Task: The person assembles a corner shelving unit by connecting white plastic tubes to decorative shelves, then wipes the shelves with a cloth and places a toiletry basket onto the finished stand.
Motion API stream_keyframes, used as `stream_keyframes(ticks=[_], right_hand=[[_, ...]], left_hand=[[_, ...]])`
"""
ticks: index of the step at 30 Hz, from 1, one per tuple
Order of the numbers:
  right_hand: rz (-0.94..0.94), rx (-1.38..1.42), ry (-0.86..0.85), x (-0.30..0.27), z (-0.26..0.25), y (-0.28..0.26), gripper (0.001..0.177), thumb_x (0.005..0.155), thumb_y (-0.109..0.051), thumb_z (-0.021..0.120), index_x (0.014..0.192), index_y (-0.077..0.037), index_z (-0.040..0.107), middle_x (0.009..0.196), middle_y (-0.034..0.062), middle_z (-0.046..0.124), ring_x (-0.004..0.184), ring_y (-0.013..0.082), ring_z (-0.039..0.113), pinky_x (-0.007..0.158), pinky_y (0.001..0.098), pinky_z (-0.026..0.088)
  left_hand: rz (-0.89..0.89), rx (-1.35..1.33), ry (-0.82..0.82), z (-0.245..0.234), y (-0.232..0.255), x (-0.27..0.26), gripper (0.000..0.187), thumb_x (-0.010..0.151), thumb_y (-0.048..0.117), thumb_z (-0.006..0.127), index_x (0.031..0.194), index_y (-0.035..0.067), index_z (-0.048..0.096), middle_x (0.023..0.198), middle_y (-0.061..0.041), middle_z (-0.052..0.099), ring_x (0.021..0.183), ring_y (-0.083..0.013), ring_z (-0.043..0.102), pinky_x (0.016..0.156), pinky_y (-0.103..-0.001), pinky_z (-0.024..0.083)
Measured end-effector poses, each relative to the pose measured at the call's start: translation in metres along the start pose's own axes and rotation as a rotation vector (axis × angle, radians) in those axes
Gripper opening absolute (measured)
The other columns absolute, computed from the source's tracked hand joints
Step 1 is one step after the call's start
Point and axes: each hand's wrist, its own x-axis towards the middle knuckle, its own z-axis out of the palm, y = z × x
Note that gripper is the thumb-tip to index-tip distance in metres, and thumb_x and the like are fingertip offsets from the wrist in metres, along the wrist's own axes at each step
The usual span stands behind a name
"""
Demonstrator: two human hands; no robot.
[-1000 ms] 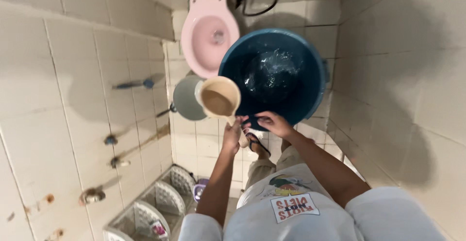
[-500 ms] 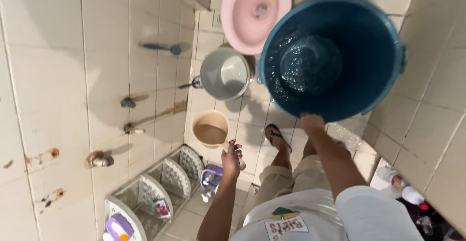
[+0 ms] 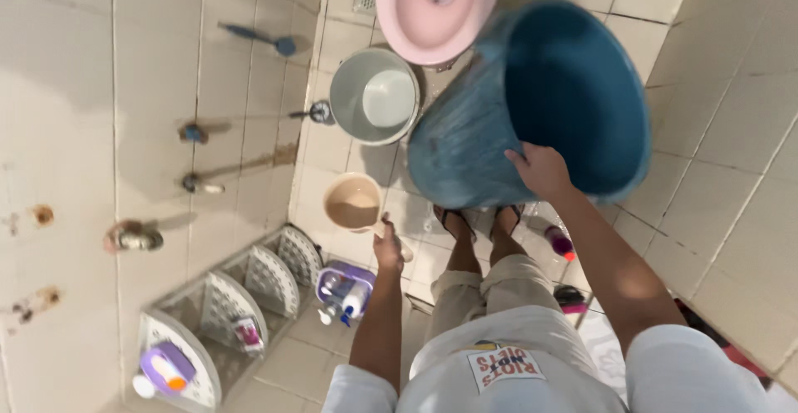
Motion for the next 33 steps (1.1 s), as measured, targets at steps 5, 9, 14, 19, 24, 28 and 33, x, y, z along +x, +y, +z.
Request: stream_keyframes(ticks=[5, 9, 14, 19, 24, 28, 33], right_hand=[[0.133, 0.151, -0.041, -0.054, -0.027, -0.059, 0.041, 0.103, -0.040, 0.064, 0.097, 0.000, 0.070, 0.064, 0.0182, 0.059, 0.053, 0.0311, 0.056, 0.053, 0.0411, 0.045], [0.267, 0.278, -0.092, -0.087, -0.068, -0.113, 0.034, 0.102, -0.033, 0.061, 0.099, -0.001, 0.072, 0.055, 0.0111, 0.055, 0.044, 0.0180, 0.047, 0.047, 0.0352, 0.036], [0.360, 0.459, -0.116, -0.119, -0.086, -0.160, 0.029, 0.099, -0.030, 0.064, 0.096, -0.002, 0.072, 0.056, 0.0033, 0.054, 0.051, 0.0080, 0.044, 0.046, 0.0314, 0.039], [0.280, 0.319, -0.176, -0.124, -0.079, -0.180, 0.041, 0.100, -0.030, 0.067, 0.073, 0.001, 0.063, 0.053, 0.0084, 0.050, 0.047, 0.0154, 0.042, 0.045, 0.0363, 0.036], [-0.043, 0.191, -0.063, -0.133, -0.085, -0.204, 0.044, 0.097, -0.030, 0.067, 0.068, 0.000, 0.055, 0.055, 0.0162, 0.049, 0.044, 0.0267, 0.042, 0.046, 0.0427, 0.039], [0.089, 0.007, -0.053, -0.103, -0.100, -0.191, 0.048, 0.100, -0.037, 0.068, 0.070, 0.000, 0.059, 0.058, 0.0195, 0.052, 0.049, 0.0314, 0.048, 0.052, 0.0431, 0.043], [0.152, -0.032, 0.160, -0.046, -0.109, -0.158, 0.049, 0.108, -0.047, 0.064, 0.101, 0.002, 0.068, 0.080, 0.0255, 0.062, 0.068, 0.0368, 0.058, 0.067, 0.0473, 0.048]], left_hand=[[0.009, -0.080, 0.100, -0.032, -0.004, -0.005, 0.040, 0.096, 0.023, 0.064, 0.132, 0.005, 0.060, 0.108, 0.002, 0.064, 0.087, -0.0041, 0.058, 0.076, -0.022, 0.049], [-0.003, 0.013, 0.050, -0.052, 0.009, -0.002, 0.036, 0.110, 0.034, 0.071, 0.109, 0.001, 0.056, 0.077, -0.002, 0.040, 0.062, -0.0136, 0.033, 0.054, -0.034, 0.027], [0.007, 0.021, 0.050, -0.084, 0.027, 0.012, 0.026, 0.101, 0.036, 0.062, 0.087, 0.015, 0.061, 0.074, 0.004, 0.056, 0.062, -0.0094, 0.051, 0.056, -0.028, 0.041], [-0.085, 0.093, 0.024, -0.124, 0.032, 0.008, 0.033, 0.099, 0.041, 0.056, 0.111, 0.010, 0.061, 0.104, 0.001, 0.068, 0.087, -0.0092, 0.065, 0.075, -0.026, 0.050], [-0.149, -0.014, -0.185, -0.100, 0.027, 0.010, 0.063, 0.101, 0.046, 0.055, 0.145, 0.003, 0.041, 0.137, -0.004, 0.055, 0.114, -0.0115, 0.057, 0.095, -0.028, 0.045], [-0.146, -0.074, -0.175, -0.076, 0.037, 0.019, 0.079, 0.109, 0.050, 0.058, 0.158, -0.009, 0.038, 0.152, -0.007, 0.048, 0.127, -0.0100, 0.049, 0.105, -0.027, 0.037], [0.035, -0.048, 0.017, -0.080, 0.051, 0.023, 0.054, 0.109, 0.044, 0.054, 0.102, -0.008, 0.062, 0.071, -0.004, 0.051, 0.059, -0.0142, 0.046, 0.049, -0.032, 0.039]])
